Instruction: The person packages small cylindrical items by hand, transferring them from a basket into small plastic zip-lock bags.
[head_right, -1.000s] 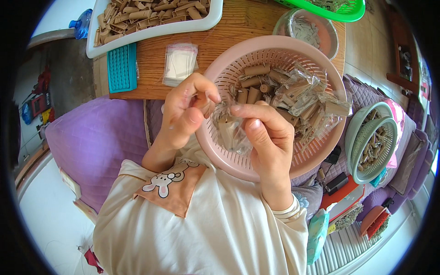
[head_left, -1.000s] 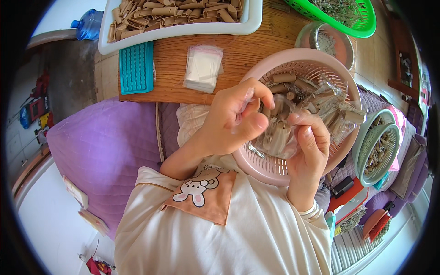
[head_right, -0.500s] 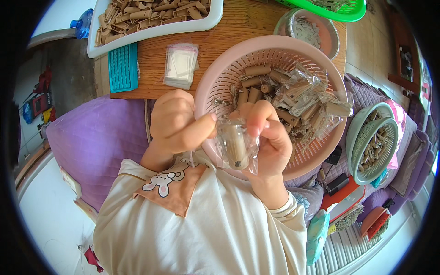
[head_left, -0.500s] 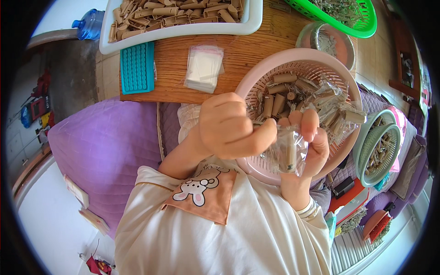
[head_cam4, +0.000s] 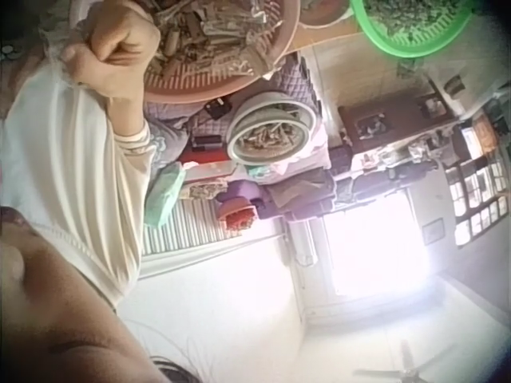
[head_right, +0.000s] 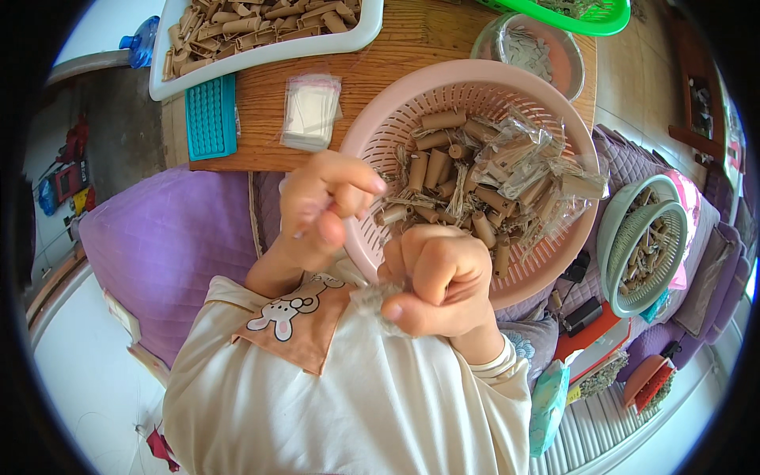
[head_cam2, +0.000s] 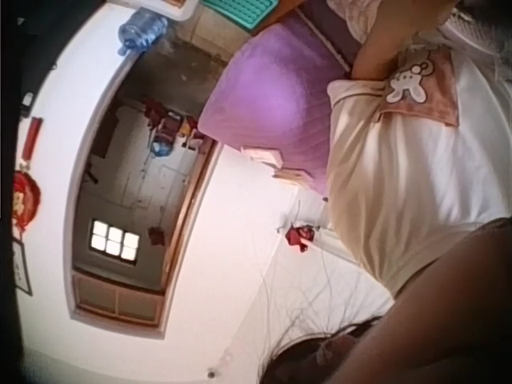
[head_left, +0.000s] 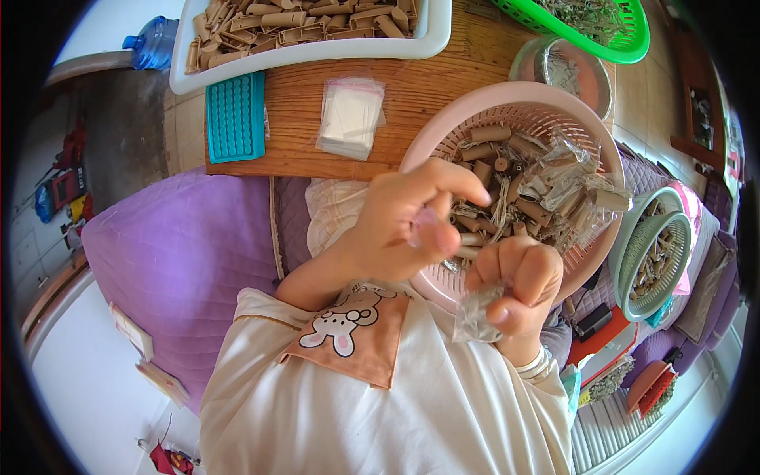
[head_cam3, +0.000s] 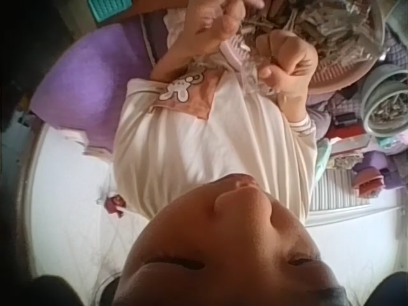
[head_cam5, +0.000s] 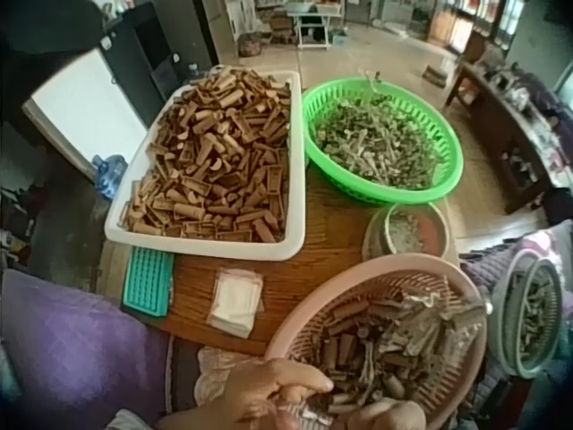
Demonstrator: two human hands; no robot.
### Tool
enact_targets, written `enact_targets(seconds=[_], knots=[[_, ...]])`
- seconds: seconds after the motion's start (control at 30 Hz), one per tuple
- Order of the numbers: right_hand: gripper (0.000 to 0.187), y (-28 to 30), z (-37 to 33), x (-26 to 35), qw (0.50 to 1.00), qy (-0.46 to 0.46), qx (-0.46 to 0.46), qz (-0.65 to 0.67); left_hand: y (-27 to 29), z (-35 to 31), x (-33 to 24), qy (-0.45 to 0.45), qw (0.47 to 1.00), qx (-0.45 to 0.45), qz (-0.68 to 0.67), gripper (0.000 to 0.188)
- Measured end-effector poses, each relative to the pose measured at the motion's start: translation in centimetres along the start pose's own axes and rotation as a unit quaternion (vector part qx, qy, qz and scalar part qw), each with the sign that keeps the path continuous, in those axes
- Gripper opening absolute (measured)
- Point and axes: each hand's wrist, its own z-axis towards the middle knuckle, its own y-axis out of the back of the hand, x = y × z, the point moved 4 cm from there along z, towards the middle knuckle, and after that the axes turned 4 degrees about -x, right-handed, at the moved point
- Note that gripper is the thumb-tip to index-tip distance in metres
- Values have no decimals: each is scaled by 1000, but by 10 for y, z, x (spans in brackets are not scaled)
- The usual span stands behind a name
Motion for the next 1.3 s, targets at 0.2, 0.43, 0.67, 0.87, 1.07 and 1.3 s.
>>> enact_targets(seconds=[0.2, 0.43, 0.67, 0.87, 1.07, 1.3], knots=[[37, 7, -4, -2, 997, 18, 48, 58, -21, 0, -19, -151, 982, 115, 5, 28], [38, 4, 0, -3, 998, 12, 29, 49, -20, 4, -29, -150, 975, 145, 71, 30], [37, 11, 1, 1, 1000, 6, -4, 10, -21, 8, -32, -138, 975, 95, 146, 17], [37, 14, 3, -1, 999, 2, 10, -33, -28, 14, -30, -132, 974, 89, 164, 10], [33, 16, 9, 0, 979, -48, 67, 187, -13, 16, -26, -23, 993, 46, 107, 5], [30, 19, 15, 1, 941, -53, 129, 310, 13, 15, -14, 55, 997, -49, -36, 2]])
